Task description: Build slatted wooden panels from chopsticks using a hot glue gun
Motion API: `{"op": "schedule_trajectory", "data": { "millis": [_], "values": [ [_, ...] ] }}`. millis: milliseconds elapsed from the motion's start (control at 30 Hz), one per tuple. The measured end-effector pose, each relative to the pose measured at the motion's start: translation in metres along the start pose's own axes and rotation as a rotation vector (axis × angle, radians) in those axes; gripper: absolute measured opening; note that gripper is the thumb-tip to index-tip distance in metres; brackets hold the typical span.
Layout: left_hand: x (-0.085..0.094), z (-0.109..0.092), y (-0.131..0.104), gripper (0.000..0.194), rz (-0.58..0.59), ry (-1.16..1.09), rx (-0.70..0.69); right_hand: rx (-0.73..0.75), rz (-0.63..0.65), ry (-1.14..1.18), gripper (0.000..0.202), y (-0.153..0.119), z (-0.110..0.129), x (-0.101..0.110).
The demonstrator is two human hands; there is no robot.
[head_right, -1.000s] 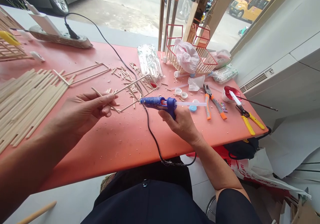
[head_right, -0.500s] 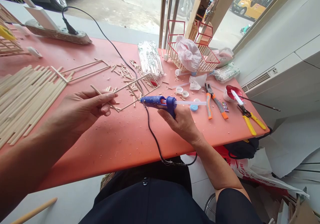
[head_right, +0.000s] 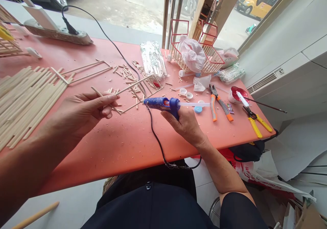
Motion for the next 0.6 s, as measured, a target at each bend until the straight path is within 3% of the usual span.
{"op": "schedule_trajectory", "data": {
  "millis": [600],
  "values": [
    [0.0014, 0.0028, 0.0031, 0.024, 0.004, -0.012, 0.005, 0.040, -0.025, -0.034, 0.056, -0.0002, -0.0020, -0.0014]
  ]
}}
Point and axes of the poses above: each hand's wrist, its own y-axis towards the middle knuckle, its own x-axis out of the back of the hand, z = x × y, the point moved 1 cm from there along y, towards the middle knuckle, and after that the axes turned 7 degrees about -z, right-handed, at the moved point
